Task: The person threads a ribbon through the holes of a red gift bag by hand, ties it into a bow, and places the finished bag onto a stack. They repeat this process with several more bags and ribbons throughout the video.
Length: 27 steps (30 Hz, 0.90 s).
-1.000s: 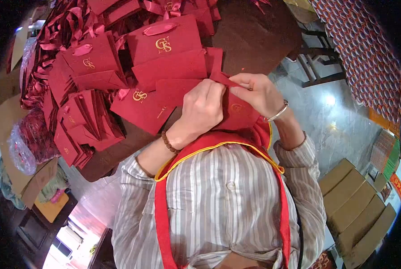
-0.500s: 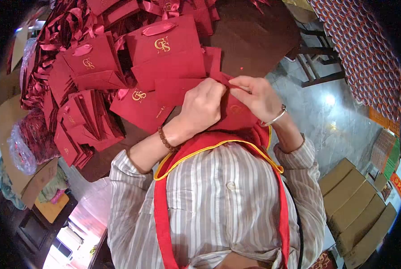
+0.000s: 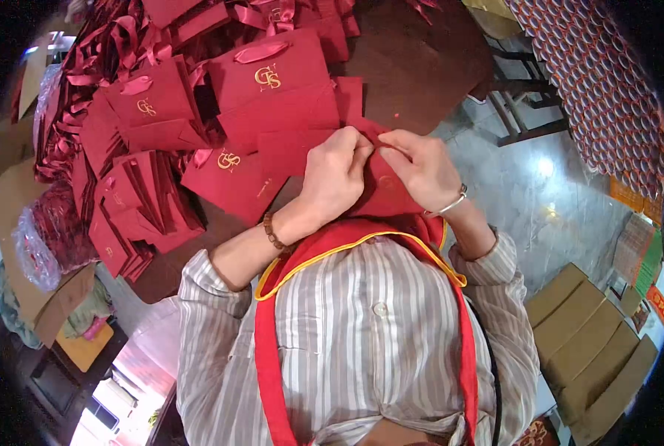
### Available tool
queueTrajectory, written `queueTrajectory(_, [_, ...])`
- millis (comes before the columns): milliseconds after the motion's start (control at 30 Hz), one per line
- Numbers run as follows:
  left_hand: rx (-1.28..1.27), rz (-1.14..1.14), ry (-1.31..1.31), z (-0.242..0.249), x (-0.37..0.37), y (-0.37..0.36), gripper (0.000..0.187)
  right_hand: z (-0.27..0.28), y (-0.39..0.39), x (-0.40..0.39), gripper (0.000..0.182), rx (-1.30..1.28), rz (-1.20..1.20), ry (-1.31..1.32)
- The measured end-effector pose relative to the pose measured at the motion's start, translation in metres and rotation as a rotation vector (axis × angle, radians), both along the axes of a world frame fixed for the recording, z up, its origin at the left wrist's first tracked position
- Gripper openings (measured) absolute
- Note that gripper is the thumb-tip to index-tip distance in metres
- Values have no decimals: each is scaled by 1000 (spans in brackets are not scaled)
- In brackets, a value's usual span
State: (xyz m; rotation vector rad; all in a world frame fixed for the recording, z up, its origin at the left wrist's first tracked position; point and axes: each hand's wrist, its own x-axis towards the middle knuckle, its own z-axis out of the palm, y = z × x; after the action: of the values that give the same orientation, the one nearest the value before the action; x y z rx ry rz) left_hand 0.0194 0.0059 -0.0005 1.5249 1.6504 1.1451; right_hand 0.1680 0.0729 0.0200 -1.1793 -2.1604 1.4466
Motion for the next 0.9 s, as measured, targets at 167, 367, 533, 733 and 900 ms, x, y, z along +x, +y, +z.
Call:
queueTrajectory(167, [261, -138, 362, -2, -7, -1, 12, 0, -1, -2, 20, 120, -30, 54])
queueTrajectory(367, [433, -346, 624, -4, -14, 4, 24, -2, 5, 4, 21, 14, 44, 12])
queueTrajectory(533, [274, -267, 464, -9, -10, 4, 23, -6, 12, 9, 21, -59, 65, 37])
queueTrajectory(733, [345, -284, 518, -6, -12, 4, 17, -10, 11, 10, 21, -134, 72, 69])
queueTrajectory(900, [9, -75, -34, 0, -16, 7, 7, -26, 18, 14, 19, -327, 63, 158])
